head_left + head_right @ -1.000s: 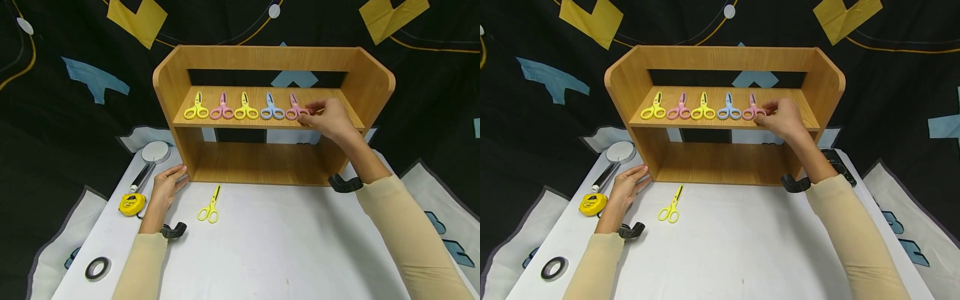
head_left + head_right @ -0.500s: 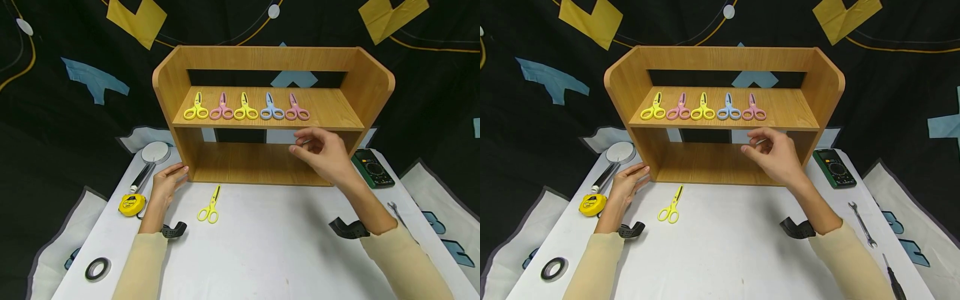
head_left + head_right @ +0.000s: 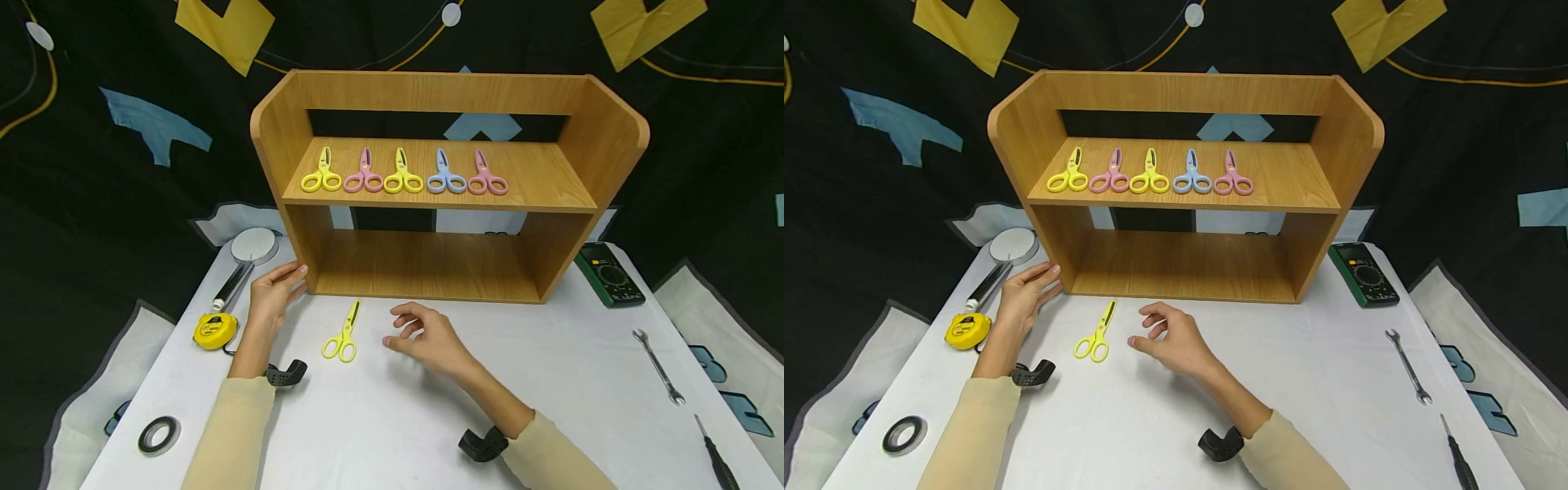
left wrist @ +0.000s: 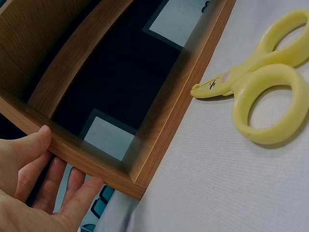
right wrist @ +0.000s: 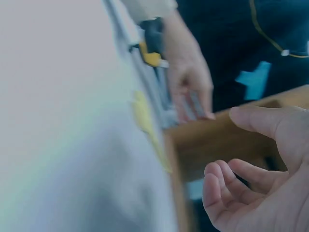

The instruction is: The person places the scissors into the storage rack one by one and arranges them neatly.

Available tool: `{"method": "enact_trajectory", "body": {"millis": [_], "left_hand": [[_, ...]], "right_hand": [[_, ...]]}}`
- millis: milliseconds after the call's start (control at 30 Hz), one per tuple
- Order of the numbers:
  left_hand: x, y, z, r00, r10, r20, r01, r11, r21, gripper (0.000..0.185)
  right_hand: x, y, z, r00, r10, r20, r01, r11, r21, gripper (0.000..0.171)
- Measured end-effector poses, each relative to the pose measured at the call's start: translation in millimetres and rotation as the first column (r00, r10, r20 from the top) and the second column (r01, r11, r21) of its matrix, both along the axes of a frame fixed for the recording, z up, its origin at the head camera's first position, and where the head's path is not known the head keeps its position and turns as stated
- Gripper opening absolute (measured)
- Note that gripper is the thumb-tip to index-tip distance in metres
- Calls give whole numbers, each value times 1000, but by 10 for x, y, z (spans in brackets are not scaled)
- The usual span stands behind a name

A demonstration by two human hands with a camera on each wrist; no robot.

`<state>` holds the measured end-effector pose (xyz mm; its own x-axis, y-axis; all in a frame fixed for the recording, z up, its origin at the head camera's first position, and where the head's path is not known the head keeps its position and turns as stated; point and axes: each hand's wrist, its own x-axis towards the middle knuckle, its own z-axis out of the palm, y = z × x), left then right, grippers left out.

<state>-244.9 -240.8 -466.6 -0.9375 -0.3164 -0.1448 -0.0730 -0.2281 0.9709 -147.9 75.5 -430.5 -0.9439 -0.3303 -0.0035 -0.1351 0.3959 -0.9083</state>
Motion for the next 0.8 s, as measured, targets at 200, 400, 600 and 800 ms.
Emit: {"method": "enact_trajectory", "body": {"millis": [200,400,600,800], "left_hand": [[6,8,22,1000,0,-4,0,1000,9,38],[3,6,13,1000,-1,4,1,1000,5,46],[-3,9,1,1000,5,4,-5,1000,8,45],[-6,13,-6,1000,13,6,-13,1000,-3,45]], "right_hand": [[7,-336,-357,998,5,55,-5,1000,2,66],[20,-566,-525,998,-20,52,20,1000,6,65],[37,-710,-580,997,-62,37,61,998,33,65],[37,-810,-660,996,-84,5,83,993,85,60]]}}
